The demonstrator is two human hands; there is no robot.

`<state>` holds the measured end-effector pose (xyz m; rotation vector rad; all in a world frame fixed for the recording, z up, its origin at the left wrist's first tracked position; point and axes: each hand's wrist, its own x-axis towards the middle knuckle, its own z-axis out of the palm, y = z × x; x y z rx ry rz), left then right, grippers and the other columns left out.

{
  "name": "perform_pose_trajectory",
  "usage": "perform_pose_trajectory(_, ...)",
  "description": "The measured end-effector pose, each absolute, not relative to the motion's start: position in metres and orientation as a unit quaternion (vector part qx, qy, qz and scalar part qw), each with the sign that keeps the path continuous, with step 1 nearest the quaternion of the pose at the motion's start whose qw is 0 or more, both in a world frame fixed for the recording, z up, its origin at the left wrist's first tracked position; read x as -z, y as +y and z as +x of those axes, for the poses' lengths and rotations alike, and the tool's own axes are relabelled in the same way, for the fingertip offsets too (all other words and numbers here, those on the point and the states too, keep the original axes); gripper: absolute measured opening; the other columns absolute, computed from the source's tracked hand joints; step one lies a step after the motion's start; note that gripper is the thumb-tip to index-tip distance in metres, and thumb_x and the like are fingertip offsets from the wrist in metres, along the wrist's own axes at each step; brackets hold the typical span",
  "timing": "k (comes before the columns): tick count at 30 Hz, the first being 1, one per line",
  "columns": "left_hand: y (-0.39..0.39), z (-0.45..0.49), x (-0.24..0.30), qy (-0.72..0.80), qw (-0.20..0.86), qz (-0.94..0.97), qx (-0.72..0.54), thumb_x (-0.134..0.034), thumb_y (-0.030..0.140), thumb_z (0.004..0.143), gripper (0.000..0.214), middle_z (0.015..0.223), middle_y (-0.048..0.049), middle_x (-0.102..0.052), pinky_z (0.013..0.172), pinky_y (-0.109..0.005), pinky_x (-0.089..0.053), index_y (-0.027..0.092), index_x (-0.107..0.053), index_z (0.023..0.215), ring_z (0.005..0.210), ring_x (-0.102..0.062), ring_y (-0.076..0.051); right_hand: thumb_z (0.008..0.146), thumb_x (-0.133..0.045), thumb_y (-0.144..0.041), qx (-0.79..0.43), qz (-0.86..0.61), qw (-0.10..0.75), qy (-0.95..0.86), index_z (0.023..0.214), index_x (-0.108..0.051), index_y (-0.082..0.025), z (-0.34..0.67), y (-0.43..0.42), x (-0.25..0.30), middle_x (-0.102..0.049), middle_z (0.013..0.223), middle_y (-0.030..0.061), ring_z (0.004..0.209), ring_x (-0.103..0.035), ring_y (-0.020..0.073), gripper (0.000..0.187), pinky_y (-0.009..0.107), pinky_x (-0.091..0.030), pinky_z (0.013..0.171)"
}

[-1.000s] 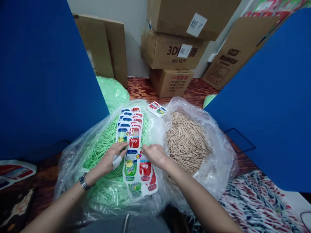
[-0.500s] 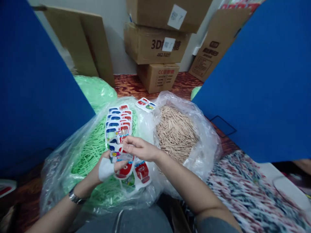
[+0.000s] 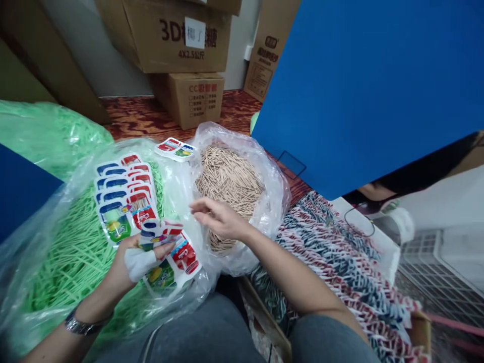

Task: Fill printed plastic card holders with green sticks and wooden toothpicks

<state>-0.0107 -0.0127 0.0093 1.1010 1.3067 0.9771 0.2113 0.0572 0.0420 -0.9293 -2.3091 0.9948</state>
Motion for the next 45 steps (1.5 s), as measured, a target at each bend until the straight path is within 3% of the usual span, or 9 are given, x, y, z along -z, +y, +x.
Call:
perform_pose_trajectory(3,-0.014,-0.015,0.001,0.564,0.566,0.448,-0.4,-0.077,0.032,0.066,0.034,0.087,-0.0077,-0.075,0.069,-0.033,-0.056,0.012,-0.07,0.092,0.075,-0.069,-0.024,0.093,-0.041,-0.024,-0.208,-0.432,0.044,-0.877,0.093,-0.058,-0.015,0.243,0.045,-0.006,-0.064,0.091,0.007,0.087,-0.059,0.0162,0.019,0.028,-0.044,0.078)
perform_pose_trajectory(6,-0.014,-0.017,0.007,0.558,0.574,0.442,-0.405,-0.078,0.03,0.064,0.039,0.096,-0.0088,-0.074,0.074,-0.034,-0.056,0.014,-0.069,0.098,0.082,-0.07,-0.025,0.09,-0.045,-0.024,-0.141,-0.431,-0.133,-0.881,0.09,-0.06,-0.017,0.261,0.021,0.018,-0.066,0.086,0.0081,0.077,-0.062,0.0193,0.017,0.028,-0.044,0.065)
perform_pose_trajectory(11,-0.011,-0.011,0.005,0.553,0.585,0.444,-0.395,-0.081,0.029,0.06,0.045,0.095,-0.0084,-0.075,0.074,-0.034,-0.057,0.015,-0.07,0.101,0.081,-0.07,-0.025,0.086,-0.047,-0.013,-0.149,-0.394,-0.235,-0.876,0.086,-0.063,-0.017,0.27,-0.001,0.02,-0.069,0.082,0.008,0.076,-0.065,0.02,0.016,0.026,-0.044,0.062)
perform_pose_trajectory(18,-0.007,-0.007,0.006,0.558,0.554,0.487,-0.38,-0.078,0.035,0.063,0.036,0.094,-0.008,-0.075,0.076,-0.035,-0.058,0.016,-0.072,0.094,0.083,-0.07,-0.027,0.091,-0.041,-0.02,-0.115,-0.474,-0.214,-0.846,0.1,-0.059,-0.016,0.265,0.013,0.027,-0.064,0.095,0.0099,0.073,-0.065,0.0189,0.021,0.027,-0.046,0.06)
perform_pose_trajectory(22,-0.005,-0.006,0.002,0.541,0.574,0.477,-0.387,-0.077,0.034,0.065,0.039,0.104,-0.0089,-0.073,0.078,-0.035,-0.057,0.017,-0.071,0.099,0.089,-0.069,-0.027,0.089,-0.042,-0.017,-0.094,-0.453,-0.217,-0.86,0.097,-0.06,-0.014,0.255,0.014,0.037,-0.062,0.094,0.0118,0.083,-0.062,0.0236,0.02,0.03,-0.047,0.06)
perform_pose_trajectory(28,-0.007,-0.009,0.01,0.574,0.563,0.462,-0.374,-0.079,0.035,0.061,0.036,0.089,-0.0084,-0.076,0.072,-0.038,-0.059,0.016,-0.073,0.091,0.078,-0.071,-0.028,0.089,-0.041,-0.017,-0.065,-0.434,-0.196,-0.877,0.091,-0.06,-0.013,0.251,0.009,0.046,-0.059,0.094,0.0133,0.092,-0.054,0.0259,0.019,0.037,-0.045,0.072)
perform_pose_trajectory(35,-0.007,-0.008,0.011,0.567,0.565,0.47,-0.372,-0.079,0.035,0.062,0.037,0.09,-0.0077,-0.076,0.073,-0.038,-0.059,0.016,-0.073,0.092,0.079,-0.07,-0.028,0.089,-0.036,-0.014,-0.035,-0.433,-0.174,-0.884,0.094,-0.058,-0.012,0.249,0.004,0.054,-0.057,0.094,0.0141,0.092,-0.051,0.0274,0.023,0.041,-0.041,0.078)
perform_pose_trajectory(41,-0.008,-0.011,0.009,0.553,0.581,0.462,-0.378,-0.078,0.031,0.065,0.038,0.097,-0.0076,-0.074,0.075,-0.033,-0.057,0.016,-0.071,0.099,0.083,-0.07,-0.025,0.087,-0.042,-0.014,-0.083,-0.469,-0.175,-0.862,0.099,-0.057,-0.011,0.257,0.013,0.049,-0.06,0.098,0.015,0.097,-0.053,0.027,0.02,0.039,-0.041,0.082)
perform_pose_trajectory(45,-0.008,-0.01,0.004,0.541,0.59,0.456,-0.388,-0.078,0.031,0.065,0.041,0.095,-0.0092,-0.074,0.076,-0.035,-0.057,0.014,-0.069,0.101,0.084,-0.07,-0.026,0.086,-0.05,-0.023,-0.146,-0.475,-0.165,-0.852,0.099,-0.056,-0.011,0.267,0.022,0.035,-0.064,0.097,0.0138,0.092,-0.058,0.0238,0.019,0.033,-0.041,0.08)
